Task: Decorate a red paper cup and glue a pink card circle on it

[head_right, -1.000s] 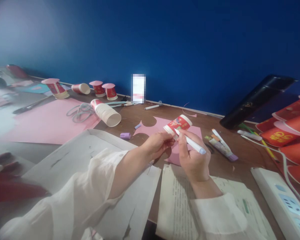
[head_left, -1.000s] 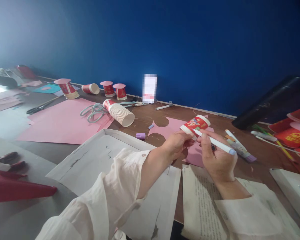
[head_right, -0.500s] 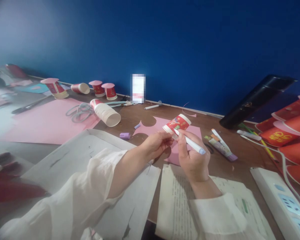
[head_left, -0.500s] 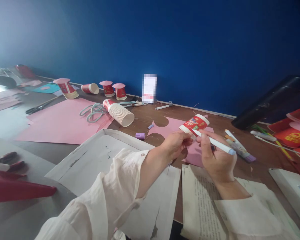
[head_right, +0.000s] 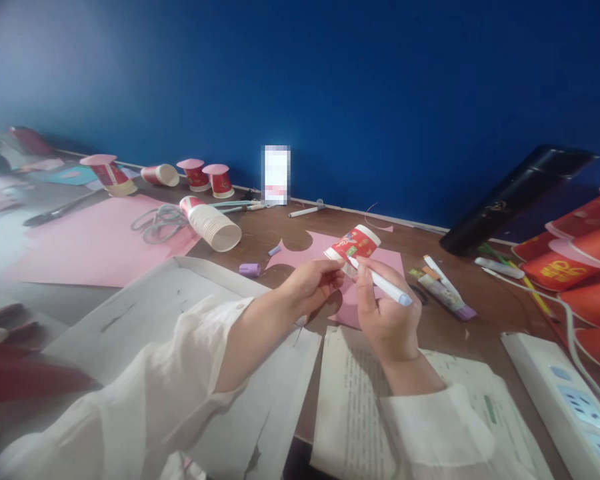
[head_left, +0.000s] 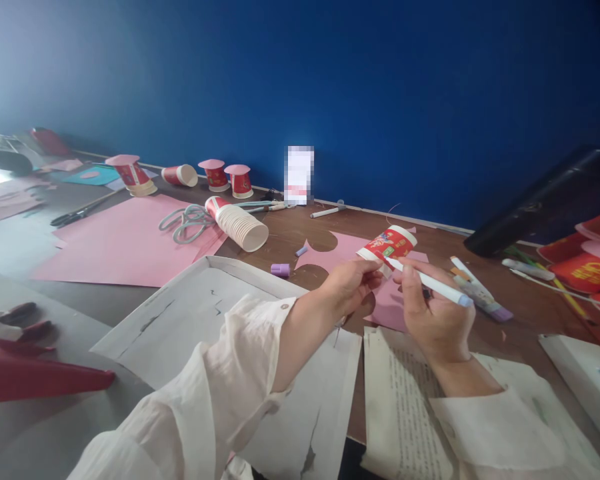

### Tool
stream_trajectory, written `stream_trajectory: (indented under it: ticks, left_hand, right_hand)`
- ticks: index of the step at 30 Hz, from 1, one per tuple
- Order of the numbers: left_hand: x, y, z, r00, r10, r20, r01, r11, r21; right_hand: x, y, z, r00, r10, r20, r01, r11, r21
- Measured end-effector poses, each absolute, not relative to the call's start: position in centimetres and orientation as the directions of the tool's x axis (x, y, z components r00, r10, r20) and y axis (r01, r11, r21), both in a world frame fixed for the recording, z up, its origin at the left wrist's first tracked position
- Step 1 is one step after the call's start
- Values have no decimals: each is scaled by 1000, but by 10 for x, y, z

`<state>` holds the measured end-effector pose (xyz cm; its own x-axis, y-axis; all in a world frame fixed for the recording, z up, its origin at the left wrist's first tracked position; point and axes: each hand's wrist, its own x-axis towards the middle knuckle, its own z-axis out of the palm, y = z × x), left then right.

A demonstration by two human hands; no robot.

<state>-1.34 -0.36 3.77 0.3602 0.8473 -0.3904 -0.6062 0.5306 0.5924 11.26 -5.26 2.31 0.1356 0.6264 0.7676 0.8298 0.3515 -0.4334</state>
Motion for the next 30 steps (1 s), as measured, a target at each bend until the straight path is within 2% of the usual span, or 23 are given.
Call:
stream_trajectory:
  ticks: [9,15,20,30]
  left_hand:
    - [-14,-4,38,351,846,-401,-632,530,566]
    - [-13,-1,33,339,844,-417,-607,534,588]
    - [-13,-2,33,378,854,-357,-632,520,575]
    - [-14,-4,35,392,841,-372,-646,540,540]
  right_hand:
    - [111,-53,23,139,629,765,831,346,-435]
    - [111,-53,24,148,630,762,830,339,-442]
    - [111,-53,24,132,618,775,833,354,-425]
    - [112,-52,23,116,622,774,834,362,-416]
